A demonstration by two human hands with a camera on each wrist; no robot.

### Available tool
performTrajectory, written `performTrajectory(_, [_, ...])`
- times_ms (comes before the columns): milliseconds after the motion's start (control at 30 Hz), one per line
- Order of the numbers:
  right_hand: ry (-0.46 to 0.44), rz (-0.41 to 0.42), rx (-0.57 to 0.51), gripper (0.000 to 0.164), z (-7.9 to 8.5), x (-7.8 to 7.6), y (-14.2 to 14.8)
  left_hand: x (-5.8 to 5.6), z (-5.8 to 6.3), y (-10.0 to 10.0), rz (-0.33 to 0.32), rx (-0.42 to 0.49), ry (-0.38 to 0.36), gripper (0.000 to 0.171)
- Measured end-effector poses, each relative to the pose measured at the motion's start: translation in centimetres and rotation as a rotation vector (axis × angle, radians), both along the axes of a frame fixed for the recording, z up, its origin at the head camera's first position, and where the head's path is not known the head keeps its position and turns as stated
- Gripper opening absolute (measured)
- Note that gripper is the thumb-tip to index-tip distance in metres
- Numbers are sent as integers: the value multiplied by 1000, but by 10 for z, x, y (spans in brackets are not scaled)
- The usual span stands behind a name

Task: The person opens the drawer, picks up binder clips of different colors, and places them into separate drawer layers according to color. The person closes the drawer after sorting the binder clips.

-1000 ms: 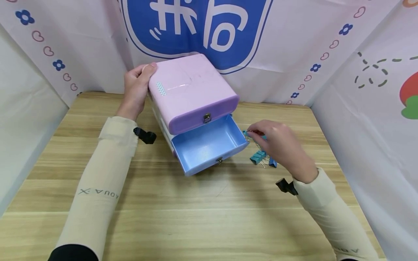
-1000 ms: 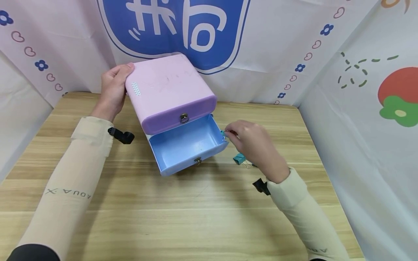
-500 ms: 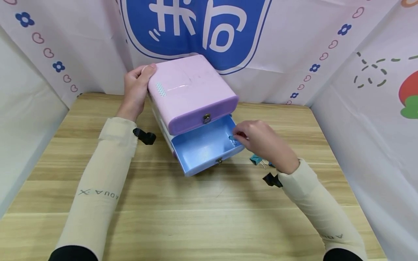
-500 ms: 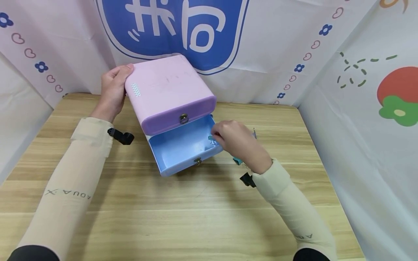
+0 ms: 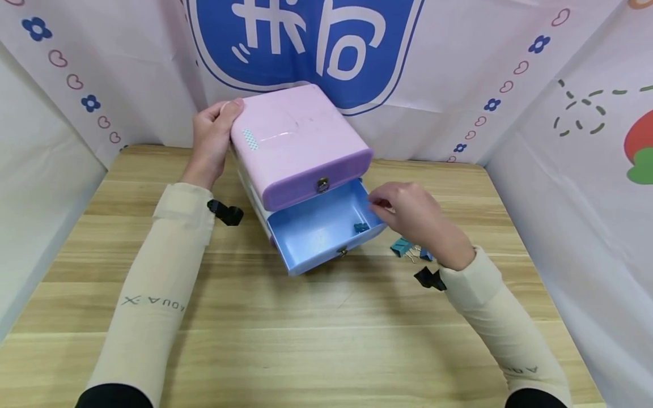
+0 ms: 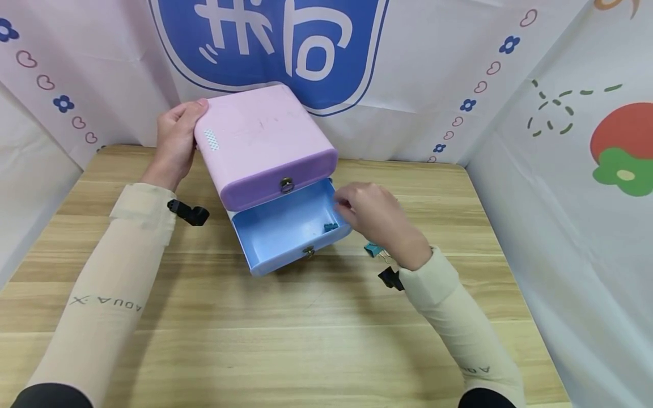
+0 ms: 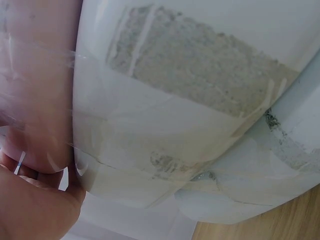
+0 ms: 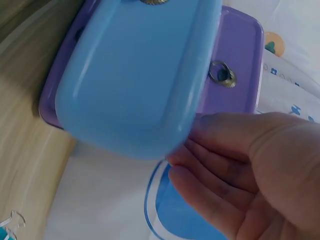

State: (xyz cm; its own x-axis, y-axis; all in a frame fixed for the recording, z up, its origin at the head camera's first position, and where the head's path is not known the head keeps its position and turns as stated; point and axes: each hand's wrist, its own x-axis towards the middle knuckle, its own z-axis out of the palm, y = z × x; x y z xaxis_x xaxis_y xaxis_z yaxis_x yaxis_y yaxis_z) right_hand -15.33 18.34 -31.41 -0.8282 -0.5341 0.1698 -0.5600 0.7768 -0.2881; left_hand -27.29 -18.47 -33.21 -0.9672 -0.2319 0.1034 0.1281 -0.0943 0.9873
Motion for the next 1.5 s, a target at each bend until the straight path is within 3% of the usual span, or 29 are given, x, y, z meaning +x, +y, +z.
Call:
performTrajectory(233, [89, -25, -27, 18, 3, 8, 21, 0, 1, -1, -3, 2, 5, 27])
performTrajectory(500, [112, -41, -39, 16, 1, 19, 44, 0, -1, -1, -6, 2, 2, 25])
performTrajectory(800, [54, -74, 17, 11, -8, 28, 61, 0, -1, 0, -9, 10, 1, 26])
performTrajectory(1100, [49, -53, 74, 9, -30, 32, 77, 0, 1, 1, -4, 15, -1, 26])
performTrajectory(1500, [-131, -94, 138, 25, -63, 32, 85, 0, 0, 1, -2, 16, 2, 25])
